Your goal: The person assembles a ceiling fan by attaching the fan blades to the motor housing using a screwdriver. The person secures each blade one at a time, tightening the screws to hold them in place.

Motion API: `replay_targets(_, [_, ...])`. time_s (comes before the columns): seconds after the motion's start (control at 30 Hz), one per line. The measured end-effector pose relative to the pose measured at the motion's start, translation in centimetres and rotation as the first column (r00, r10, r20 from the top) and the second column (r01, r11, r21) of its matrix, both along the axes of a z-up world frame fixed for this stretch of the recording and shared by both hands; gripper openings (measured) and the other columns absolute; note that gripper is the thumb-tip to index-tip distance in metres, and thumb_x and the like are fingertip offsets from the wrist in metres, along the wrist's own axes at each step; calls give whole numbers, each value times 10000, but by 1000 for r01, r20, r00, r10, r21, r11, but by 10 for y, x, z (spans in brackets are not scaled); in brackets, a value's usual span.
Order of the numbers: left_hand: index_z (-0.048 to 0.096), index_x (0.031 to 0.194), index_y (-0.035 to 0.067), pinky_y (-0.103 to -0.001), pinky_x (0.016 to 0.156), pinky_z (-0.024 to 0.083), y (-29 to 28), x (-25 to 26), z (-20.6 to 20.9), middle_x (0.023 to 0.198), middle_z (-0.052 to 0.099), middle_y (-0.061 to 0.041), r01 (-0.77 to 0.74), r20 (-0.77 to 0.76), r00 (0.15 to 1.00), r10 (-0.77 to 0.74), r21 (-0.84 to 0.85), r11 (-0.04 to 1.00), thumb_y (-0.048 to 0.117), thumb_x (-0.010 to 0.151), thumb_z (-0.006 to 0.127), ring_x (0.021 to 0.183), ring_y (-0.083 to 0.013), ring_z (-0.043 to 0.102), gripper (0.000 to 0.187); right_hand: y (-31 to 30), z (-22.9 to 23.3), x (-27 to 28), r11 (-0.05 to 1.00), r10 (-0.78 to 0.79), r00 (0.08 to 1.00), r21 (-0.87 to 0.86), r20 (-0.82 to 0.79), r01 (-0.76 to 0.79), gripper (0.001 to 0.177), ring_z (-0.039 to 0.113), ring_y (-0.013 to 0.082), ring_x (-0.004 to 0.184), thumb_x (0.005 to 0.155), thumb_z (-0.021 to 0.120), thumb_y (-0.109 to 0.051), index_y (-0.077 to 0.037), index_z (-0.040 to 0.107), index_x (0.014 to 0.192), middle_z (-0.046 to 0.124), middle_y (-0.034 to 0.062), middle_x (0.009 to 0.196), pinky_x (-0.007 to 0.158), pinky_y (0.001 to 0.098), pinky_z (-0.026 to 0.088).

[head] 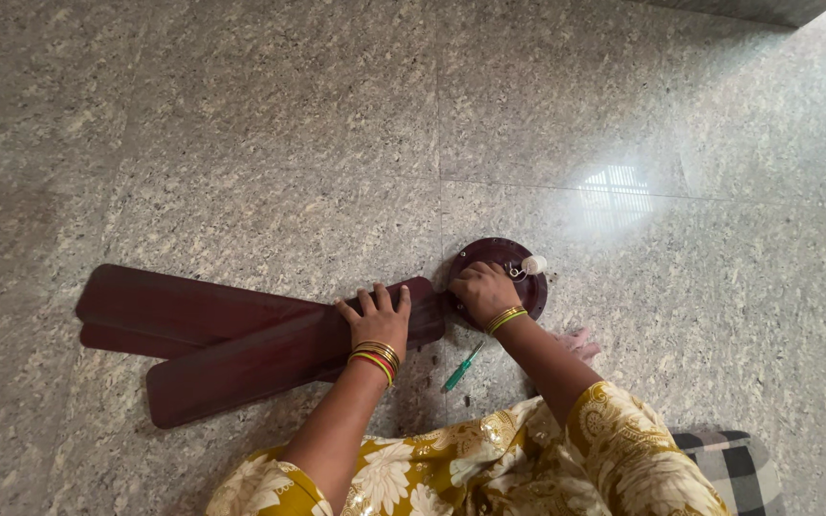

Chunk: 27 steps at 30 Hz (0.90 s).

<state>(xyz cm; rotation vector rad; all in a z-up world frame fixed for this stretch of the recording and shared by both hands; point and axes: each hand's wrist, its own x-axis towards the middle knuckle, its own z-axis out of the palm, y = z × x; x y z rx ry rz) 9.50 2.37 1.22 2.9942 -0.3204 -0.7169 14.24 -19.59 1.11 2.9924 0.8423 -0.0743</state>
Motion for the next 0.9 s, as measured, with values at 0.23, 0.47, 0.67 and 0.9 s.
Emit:
replay_targets(0.23, [251,1608,253,-831,1067,167,0,0,0,1631,252,-231,-2,-3,1000,2,4,1000,248,1003,502,1459,-489,286,655,-2,-18,-8,997,-60,996,48,66,57,231,608,187,1171,889,607,-152,-205,746,1066,705,-26,1123,991,388,456])
replay_targets(0.47, [247,1607,252,-828,1070,171,-1,3,2,1626,255,-232,3,-12,1000,-3,2,1000,241,1013,505,1454,-499,288,647,-2,-19,-10,999,-42,992,14,121,40,243,594,209,1158,892,586,-169,-183,720,1094,669,0,1130,989,412,455])
replay_targets(0.67, [232,1612,245,-825,1065,174,0,2,5,1631,242,-230,16,-28,999,-15,13,1000,233,992,529,1458,-493,279,688,7,-7,-9,996,-55,996,-67,68,59,230,570,231,1164,899,607,-220,-185,712,1101,622,32,1125,960,449,455])
replay_targets(0.9, [224,1617,249,-815,1067,188,2,1,10,1634,243,-228,24,-34,999,-24,21,999,241,973,563,1462,-491,280,728,11,4,-9,998,-71,997,1,13,71,206,555,262,1147,882,668,-379,-199,742,950,597,71,1120,956,459,453])
